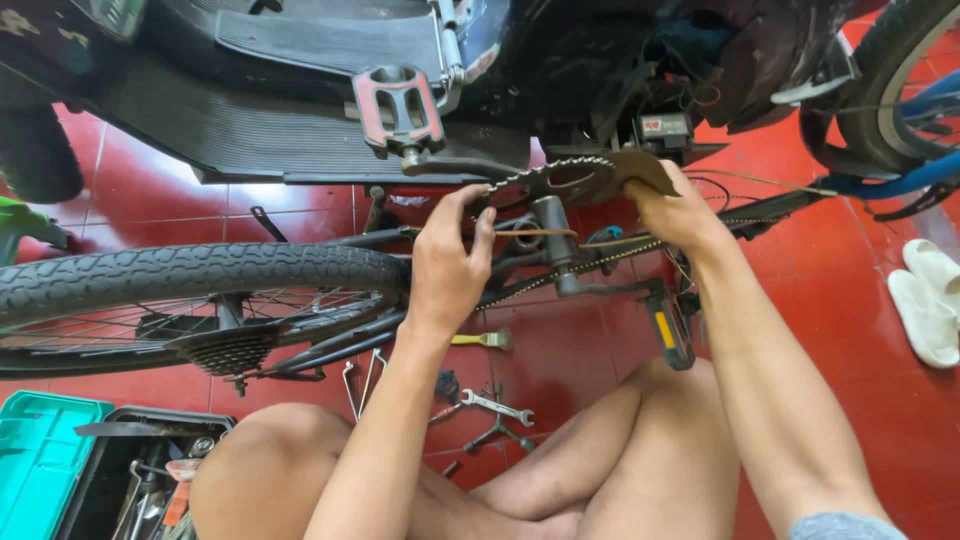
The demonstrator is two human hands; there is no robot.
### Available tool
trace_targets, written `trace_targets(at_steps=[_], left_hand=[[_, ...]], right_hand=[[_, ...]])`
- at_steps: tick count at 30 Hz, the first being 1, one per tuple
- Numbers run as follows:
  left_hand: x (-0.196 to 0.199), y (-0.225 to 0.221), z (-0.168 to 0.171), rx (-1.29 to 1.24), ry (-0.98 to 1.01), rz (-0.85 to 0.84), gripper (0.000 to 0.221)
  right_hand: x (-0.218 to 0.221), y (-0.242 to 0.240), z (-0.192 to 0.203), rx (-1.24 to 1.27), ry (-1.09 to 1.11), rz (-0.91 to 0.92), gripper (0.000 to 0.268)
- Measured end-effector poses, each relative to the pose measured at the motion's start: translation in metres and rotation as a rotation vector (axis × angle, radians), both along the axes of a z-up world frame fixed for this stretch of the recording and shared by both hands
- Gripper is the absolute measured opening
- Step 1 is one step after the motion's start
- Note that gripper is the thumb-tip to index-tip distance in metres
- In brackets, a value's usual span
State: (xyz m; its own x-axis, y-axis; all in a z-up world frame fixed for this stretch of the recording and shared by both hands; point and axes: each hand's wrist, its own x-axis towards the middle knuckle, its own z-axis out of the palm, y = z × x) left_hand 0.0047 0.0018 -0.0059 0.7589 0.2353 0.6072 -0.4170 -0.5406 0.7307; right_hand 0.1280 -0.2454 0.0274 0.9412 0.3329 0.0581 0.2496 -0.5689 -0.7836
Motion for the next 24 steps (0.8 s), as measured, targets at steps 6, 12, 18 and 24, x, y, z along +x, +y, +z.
trace_targets(at_steps=[6, 12, 18, 24], left_hand=[[0.000, -0.001, 0.000, -0.008, -0.021, -0.015, 0.025], [-0.001, -0.001, 0.000, -0.004, -0.008, -0.016, 0.025], [0.000, -0.001, 0.000, 0.036, -0.006, -0.002, 0.024], [0.000, -0.002, -0.001, 0.051, -0.007, 0.007, 0.024]], right_hand=[[0.014, -0.016, -0.012, 0.027, -0.127, 0.226, 0.033], [0.016, -0.022, -0.012, 0.019, -0.227, 0.359, 0.031], [0.007, -0.019, 0.011, 0.055, -0.217, 0.382, 0.024], [0.000, -0.017, 0.009, -0.003, -0.146, 0.309, 0.025]])
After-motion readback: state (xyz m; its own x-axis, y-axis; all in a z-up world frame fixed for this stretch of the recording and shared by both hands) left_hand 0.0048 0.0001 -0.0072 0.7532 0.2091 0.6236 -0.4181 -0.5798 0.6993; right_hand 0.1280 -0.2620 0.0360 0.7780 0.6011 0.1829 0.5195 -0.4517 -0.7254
